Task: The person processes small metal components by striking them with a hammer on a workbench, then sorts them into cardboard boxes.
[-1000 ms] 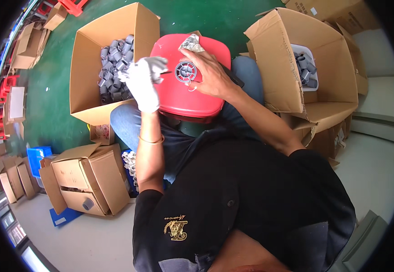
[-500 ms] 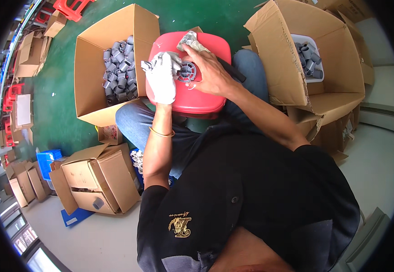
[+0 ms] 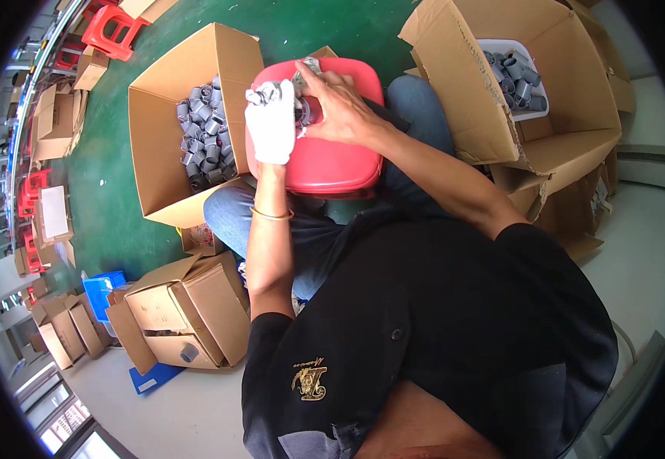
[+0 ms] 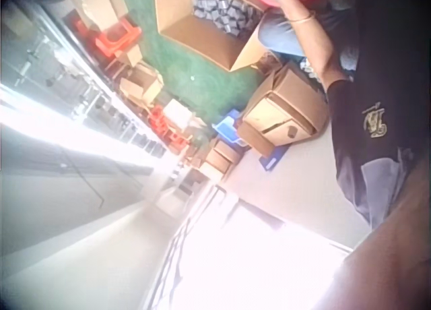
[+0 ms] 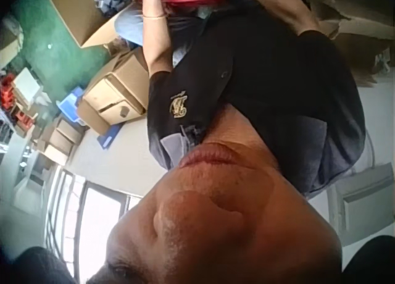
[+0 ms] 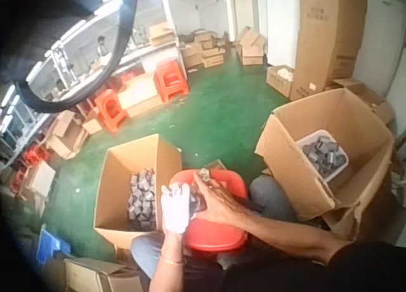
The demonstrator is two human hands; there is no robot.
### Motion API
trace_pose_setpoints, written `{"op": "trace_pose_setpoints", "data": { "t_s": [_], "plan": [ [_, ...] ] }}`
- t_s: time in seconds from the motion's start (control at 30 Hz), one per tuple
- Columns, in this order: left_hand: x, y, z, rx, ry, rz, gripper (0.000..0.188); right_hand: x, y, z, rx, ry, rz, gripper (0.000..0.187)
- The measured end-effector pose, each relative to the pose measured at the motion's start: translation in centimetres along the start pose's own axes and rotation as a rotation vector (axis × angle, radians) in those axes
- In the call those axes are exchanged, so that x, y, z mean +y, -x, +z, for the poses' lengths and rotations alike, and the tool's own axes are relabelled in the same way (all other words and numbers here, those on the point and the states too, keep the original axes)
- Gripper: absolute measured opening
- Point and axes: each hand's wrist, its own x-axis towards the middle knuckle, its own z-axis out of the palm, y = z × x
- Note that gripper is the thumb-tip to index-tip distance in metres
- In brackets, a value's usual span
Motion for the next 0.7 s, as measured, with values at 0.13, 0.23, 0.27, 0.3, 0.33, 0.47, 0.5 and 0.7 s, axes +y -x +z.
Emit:
{"op": "trace_pose_setpoints", "data": {
  "t_s": [0.13, 0.23, 0.27, 0.3, 0.33, 0.47, 0.5, 0.7],
  "plan": [
    [-0.4, -0.8, 1.6, -0.091, -0.121, 0.072, 0.020, 0.2, 0.0, -0.1, 0.004, 0.218, -0.012, 0.099],
    [0.2, -0.2, 3.3, -0.094, -0.067, -0.020, 0.016, 0.8, 1.4, -2.4, 0.070, 0.244, 0.032, 0.092],
    [0.6, 0.0, 3.7, -0.098, -0.041, -0.068, 0.014, 1.1, 2.3, -3.6, 0.111, 0.276, -0.002, 0.086],
    [0.8, 0.2, 4.1, -0.103, -0.014, -0.116, 0.013, 1.5, 3.2, -4.4, 0.153, 0.308, -0.035, 0.080],
    [1.0, 0.2, 4.3, -0.110, -0.010, -0.104, 0.013, 2.1, 4.2, -4.9, 0.158, 0.305, -0.021, 0.080],
    [1.1, -0.3, 5.2, -0.035, 0.791, -0.457, 0.009, 5.0, 7.4, -5.7, -0.021, 0.205, 0.252, 0.070],
    [1.2, -0.5, 5.4, -0.043, 0.794, -0.441, 0.009, 5.4, 7.7, -5.4, -0.009, 0.201, 0.263, 0.070],
    [1.4, -0.6, 5.4, -0.013, 0.281, -0.126, 0.008, 6.9, 7.4, -4.2, -0.035, 0.021, 0.259, 0.055]
  ]
}}
